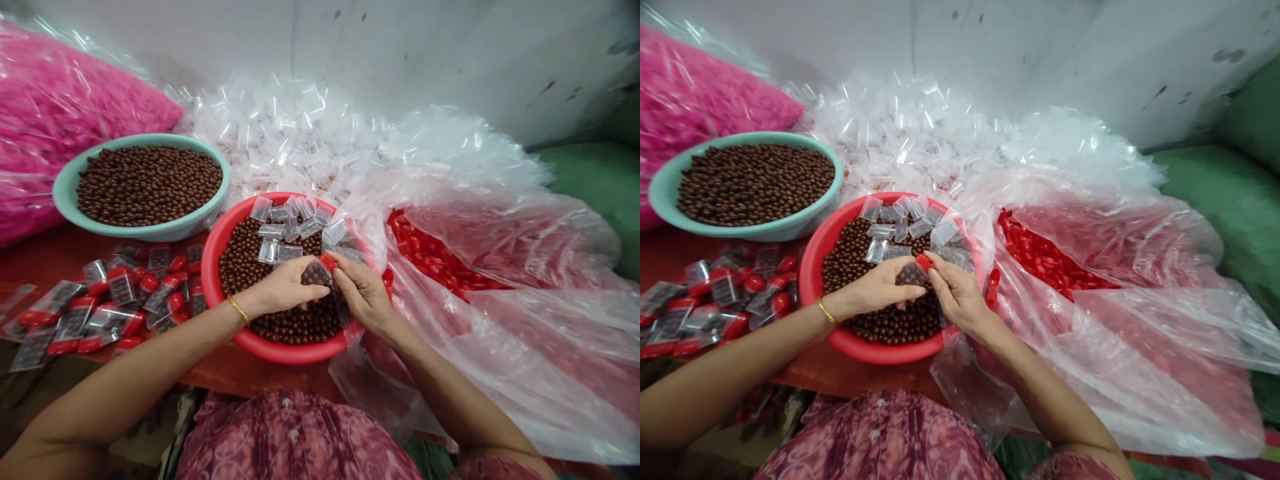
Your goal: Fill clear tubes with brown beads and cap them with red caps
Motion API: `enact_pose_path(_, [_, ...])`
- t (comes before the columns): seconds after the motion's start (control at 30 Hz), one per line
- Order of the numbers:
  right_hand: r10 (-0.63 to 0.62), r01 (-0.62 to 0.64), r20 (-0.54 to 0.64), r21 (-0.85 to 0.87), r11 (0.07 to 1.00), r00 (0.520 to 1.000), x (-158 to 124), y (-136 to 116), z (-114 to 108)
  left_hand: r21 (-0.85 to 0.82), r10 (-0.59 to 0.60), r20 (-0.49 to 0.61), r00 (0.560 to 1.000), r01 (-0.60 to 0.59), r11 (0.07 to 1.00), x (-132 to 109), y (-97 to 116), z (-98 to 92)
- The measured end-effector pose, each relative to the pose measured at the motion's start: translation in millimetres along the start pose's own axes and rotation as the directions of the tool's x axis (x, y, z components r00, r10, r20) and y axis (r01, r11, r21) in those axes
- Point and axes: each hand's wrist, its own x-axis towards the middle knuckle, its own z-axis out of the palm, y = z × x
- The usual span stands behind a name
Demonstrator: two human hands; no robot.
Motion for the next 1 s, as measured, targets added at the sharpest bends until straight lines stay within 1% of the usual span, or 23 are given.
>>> enact_pose_path(0.07, [-0.033,0.034,0.006,-0.03,0.999,0.999,-2,1,2,-0.006,-0.003,-0.031,1.0,0.003,1.0,1,-1,2.0])
enact_pose_path(0.2, [0.006,-0.005,0.037,-0.032,0.999,0.999,-6,0,7,-0.011,0.017,-0.072,0.997,-0.018,1.0,0,-5,2.8])
enact_pose_path(0.3, [-0.024,0.026,0.073,-0.036,0.999,0.997,-7,-1,5,0.099,0.101,-0.097,0.99,-0.091,0.991,-1,-8,-0.3])
enact_pose_path(0.37, [-0.057,0.063,0.113,-0.051,0.997,0.992,-4,-3,-2,0.189,0.159,-0.107,0.981,-0.137,0.972,-1,-8,-2.5])
enact_pose_path(0.43, [-0.038,0.046,0.136,-0.062,0.997,0.99,2,-7,-11,0.249,0.182,-0.104,0.978,-0.151,0.957,-1,-5,-3.5])
enact_pose_path(0.47, [-0.012,0.019,0.116,-0.063,0.998,0.993,6,-8,-15,0.281,0.183,-0.09,0.979,-0.151,0.948,-1,-3,-3.2])
enact_pose_path(0.53, [0.049,-0.048,0.004,-0.029,0.998,0.999,14,-11,-17,0.359,0.18,-0.047,0.982,-0.152,0.921,-1,1,-1.0])
enact_pose_path(0.6, [0.121,-0.113,-0.112,0.075,0.991,0.986,22,-11,-9,0.456,0.167,-0.006,0.986,-0.146,0.878,-2,6,2.5])
enact_pose_path(0.63, [0.159,-0.139,-0.137,0.144,0.98,0.978,25,-11,-3,0.505,0.156,0.005,0.988,-0.137,0.852,-3,8,4.3])
enact_pose_path(0.67, [0.197,-0.166,-0.135,0.212,0.963,0.971,28,-10,5,0.55,0.144,0.007,0.99,-0.124,0.826,-5,10,6.0])
enact_pose_path(0.73, [0.252,-0.217,-0.086,0.294,0.931,0.964,31,-8,18,0.632,0.117,0.003,0.993,-0.092,0.77,-7,12,8.1])
enact_pose_path(0.8, [0.265,-0.25,-0.014,0.285,0.925,0.964,32,-6,26,0.696,0.096,0.006,0.995,-0.073,0.714,-9,11,8.6])
enact_pose_path(0.87, [0.235,-0.243,0.064,0.233,0.942,0.97,30,-5,28,0.754,0.091,0.026,0.996,-0.079,0.653,-10,9,7.9])
enact_pose_path(0.93, [0.18,-0.204,0.14,0.183,0.962,0.974,27,-4,28,0.805,0.095,0.052,0.994,-0.098,0.585,-10,6,6.9])
enact_pose_path(1.0, [0.138,-0.167,0.19,0.148,0.975,0.972,24,-6,29,0.841,0.099,0.072,0.992,-0.113,0.53,-9,4,6.6])
